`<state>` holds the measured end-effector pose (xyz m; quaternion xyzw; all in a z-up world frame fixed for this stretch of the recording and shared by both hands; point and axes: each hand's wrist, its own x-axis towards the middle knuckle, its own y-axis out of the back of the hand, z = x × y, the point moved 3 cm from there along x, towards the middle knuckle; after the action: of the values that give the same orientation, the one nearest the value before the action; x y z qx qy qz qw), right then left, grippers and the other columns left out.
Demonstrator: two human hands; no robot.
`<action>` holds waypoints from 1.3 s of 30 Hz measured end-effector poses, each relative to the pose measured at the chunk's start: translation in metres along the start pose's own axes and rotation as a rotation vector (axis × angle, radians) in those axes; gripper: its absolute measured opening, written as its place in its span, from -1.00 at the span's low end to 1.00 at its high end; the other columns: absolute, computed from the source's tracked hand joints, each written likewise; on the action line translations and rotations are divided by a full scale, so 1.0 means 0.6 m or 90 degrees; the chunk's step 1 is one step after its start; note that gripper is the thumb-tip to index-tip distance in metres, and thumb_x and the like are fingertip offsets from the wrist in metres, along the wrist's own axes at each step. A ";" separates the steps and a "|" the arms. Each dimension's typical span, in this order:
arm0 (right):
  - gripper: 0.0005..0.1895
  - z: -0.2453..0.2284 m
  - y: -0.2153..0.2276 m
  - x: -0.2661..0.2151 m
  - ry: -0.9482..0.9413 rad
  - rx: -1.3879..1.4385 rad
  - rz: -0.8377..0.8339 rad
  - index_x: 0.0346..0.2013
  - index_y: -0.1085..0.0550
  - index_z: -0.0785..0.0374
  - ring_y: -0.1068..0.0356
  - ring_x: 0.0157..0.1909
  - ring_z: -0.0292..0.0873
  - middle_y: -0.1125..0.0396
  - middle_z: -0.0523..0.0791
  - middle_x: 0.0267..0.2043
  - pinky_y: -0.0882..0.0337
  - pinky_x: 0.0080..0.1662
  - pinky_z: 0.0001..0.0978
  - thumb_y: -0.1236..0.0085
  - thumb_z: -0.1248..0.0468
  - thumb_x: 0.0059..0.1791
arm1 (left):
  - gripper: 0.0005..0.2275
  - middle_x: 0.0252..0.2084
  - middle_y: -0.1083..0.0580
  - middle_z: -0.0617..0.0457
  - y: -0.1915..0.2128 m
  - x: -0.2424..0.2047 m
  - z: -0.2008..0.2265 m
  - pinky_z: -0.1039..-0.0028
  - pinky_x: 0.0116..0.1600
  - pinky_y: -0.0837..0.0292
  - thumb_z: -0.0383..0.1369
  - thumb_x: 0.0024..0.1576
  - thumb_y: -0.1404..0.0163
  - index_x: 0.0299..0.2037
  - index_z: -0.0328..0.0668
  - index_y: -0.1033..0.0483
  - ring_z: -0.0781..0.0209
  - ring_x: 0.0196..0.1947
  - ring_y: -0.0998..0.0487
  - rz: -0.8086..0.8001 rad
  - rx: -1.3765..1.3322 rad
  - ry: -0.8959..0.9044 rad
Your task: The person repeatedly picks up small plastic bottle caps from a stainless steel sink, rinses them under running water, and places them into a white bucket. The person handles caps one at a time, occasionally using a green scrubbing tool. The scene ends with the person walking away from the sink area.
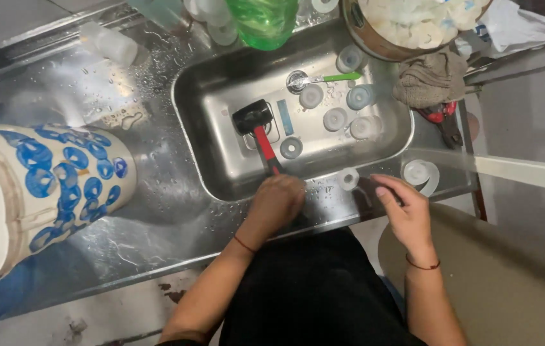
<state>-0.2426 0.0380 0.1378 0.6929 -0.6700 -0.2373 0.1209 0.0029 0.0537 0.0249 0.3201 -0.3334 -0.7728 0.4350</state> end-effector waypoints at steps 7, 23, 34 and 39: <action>-0.81 0.071 0.078 0.086 0.049 -0.039 -0.033 -0.04 -0.56 0.32 -0.43 0.08 0.13 -0.47 0.09 -0.05 -0.37 0.11 -0.01 -0.12 0.42 0.06 | -0.85 -0.21 -0.53 -0.04 -0.126 0.158 -0.055 0.18 -0.16 -0.41 -0.34 -0.01 -0.01 -0.40 -0.13 -0.65 -0.06 -0.21 -0.53 -0.039 0.205 0.116; -0.80 0.146 -0.073 0.160 0.135 -0.378 -0.405 -0.14 -0.54 0.27 -0.40 -0.12 0.10 -0.39 0.00 -0.25 -0.39 -0.06 -0.08 -0.11 0.29 -0.03 | -0.83 -0.29 -0.45 0.03 -0.018 0.064 0.072 0.33 -0.24 -0.50 -0.55 0.05 0.02 -0.22 -0.08 -0.53 -0.01 -0.27 -0.57 0.267 0.148 -0.021; -0.91 -0.015 -0.055 0.094 0.362 -0.030 -0.265 -0.24 -0.62 0.10 -0.41 -0.10 0.02 -0.38 -0.08 -0.12 -0.39 0.00 -0.18 -0.21 0.28 -0.01 | -0.87 -0.21 -0.40 -0.02 0.105 -0.042 0.157 0.31 -0.17 -0.44 -0.45 0.14 -0.03 -0.12 -0.18 -0.53 -0.05 -0.14 -0.47 0.350 0.134 -0.100; -0.71 -0.050 -0.095 0.020 0.536 -0.224 -0.326 -0.10 -0.53 0.11 -0.34 0.05 0.13 -0.30 -0.04 0.00 -0.37 0.06 -0.01 -0.19 0.43 -0.09 | -0.82 -0.15 -0.41 -0.06 0.037 -0.109 0.132 0.36 -0.15 -0.48 -0.58 0.22 0.05 0.00 -0.30 -0.47 0.01 -0.17 -0.49 0.583 0.083 -0.143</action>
<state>-0.1782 0.0261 0.1336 0.8391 -0.3228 -0.0693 0.4324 -0.0216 0.1215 0.1012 0.0815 -0.5329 -0.5089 0.6711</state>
